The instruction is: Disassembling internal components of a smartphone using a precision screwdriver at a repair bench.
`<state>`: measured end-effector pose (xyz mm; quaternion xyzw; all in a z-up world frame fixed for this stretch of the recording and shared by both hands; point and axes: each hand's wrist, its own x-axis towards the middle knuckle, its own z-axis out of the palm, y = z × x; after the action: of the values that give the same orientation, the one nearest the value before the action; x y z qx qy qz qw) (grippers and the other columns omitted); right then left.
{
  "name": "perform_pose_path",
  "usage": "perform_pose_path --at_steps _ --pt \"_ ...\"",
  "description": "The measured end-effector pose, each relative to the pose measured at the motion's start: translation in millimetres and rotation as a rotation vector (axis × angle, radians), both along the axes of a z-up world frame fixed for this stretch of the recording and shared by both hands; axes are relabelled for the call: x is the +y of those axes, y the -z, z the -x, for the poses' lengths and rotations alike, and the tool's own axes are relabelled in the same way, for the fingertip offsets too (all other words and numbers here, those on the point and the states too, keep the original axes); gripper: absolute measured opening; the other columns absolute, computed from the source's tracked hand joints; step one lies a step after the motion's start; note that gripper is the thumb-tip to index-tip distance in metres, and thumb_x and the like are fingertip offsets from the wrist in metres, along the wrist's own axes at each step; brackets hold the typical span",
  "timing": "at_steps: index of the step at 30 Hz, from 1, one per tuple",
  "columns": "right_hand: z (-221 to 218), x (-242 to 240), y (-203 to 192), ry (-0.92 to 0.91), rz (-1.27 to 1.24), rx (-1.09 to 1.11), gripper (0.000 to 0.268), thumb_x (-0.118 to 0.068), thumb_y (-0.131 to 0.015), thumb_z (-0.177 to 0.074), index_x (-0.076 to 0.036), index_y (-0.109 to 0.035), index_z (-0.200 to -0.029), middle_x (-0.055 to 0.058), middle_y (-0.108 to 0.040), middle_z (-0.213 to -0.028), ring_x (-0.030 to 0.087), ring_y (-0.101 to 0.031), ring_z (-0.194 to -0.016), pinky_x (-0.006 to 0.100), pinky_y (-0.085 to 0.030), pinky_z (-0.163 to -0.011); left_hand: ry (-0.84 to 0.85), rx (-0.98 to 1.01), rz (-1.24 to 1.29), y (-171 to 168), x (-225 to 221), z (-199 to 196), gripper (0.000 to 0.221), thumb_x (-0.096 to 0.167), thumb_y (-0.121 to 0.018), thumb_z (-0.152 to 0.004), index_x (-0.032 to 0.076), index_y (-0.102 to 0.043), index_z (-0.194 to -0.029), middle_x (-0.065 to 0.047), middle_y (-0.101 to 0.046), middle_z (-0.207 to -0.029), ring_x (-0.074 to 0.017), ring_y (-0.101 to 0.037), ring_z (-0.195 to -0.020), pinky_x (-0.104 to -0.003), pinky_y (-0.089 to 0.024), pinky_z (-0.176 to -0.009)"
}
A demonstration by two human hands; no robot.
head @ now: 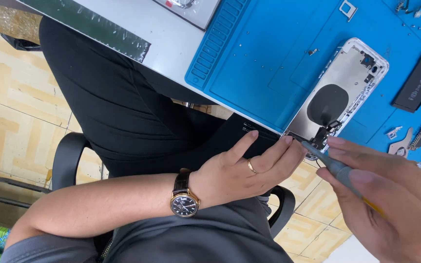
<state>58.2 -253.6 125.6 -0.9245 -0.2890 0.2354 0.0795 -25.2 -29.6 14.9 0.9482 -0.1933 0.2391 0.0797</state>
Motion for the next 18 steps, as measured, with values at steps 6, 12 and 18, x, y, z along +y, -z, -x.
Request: perform_pose_path --at_steps 6,12,18 --pt "0.5 10.1 -30.2 -0.158 0.202 -0.126 0.059 -0.046 -0.079 -0.077 -0.007 -0.072 -0.122 0.015 -0.078 -0.11 0.034 -0.074 -0.095 0.041 -0.058 -0.075 0.009 -0.002 -0.006 4.8 -1.5 3.7 0.035 0.044 -0.056 -0.116 0.022 -0.06 -0.144 0.007 -0.057 -0.144 -0.0071 -0.049 -0.136 -0.033 -0.044 -0.107" --pt "-3.1 23.9 -40.8 -0.419 0.406 -0.254 0.046 -0.043 -0.072 -0.089 -0.022 -0.063 -0.129 0.009 -0.056 -0.081 0.028 -0.057 -0.07 0.04 -0.049 -0.066 0.02 -0.018 -0.014 8.5 -1.4 5.3 0.038 0.044 -0.055 -0.116 0.021 -0.057 -0.147 0.006 -0.055 -0.148 -0.0076 -0.049 -0.138 -0.036 -0.042 -0.11" --pt "-1.7 26.7 -37.8 -0.494 0.562 -0.317 0.05 -0.055 -0.065 -0.09 -0.03 -0.054 -0.131 0.006 -0.05 -0.084 0.024 -0.054 -0.075 0.036 -0.05 -0.07 0.016 -0.022 -0.014 9.6 -1.0 5.0 0.039 0.043 -0.056 -0.115 0.021 -0.056 -0.147 0.006 -0.056 -0.146 -0.0076 -0.05 -0.137 -0.035 -0.044 -0.107"
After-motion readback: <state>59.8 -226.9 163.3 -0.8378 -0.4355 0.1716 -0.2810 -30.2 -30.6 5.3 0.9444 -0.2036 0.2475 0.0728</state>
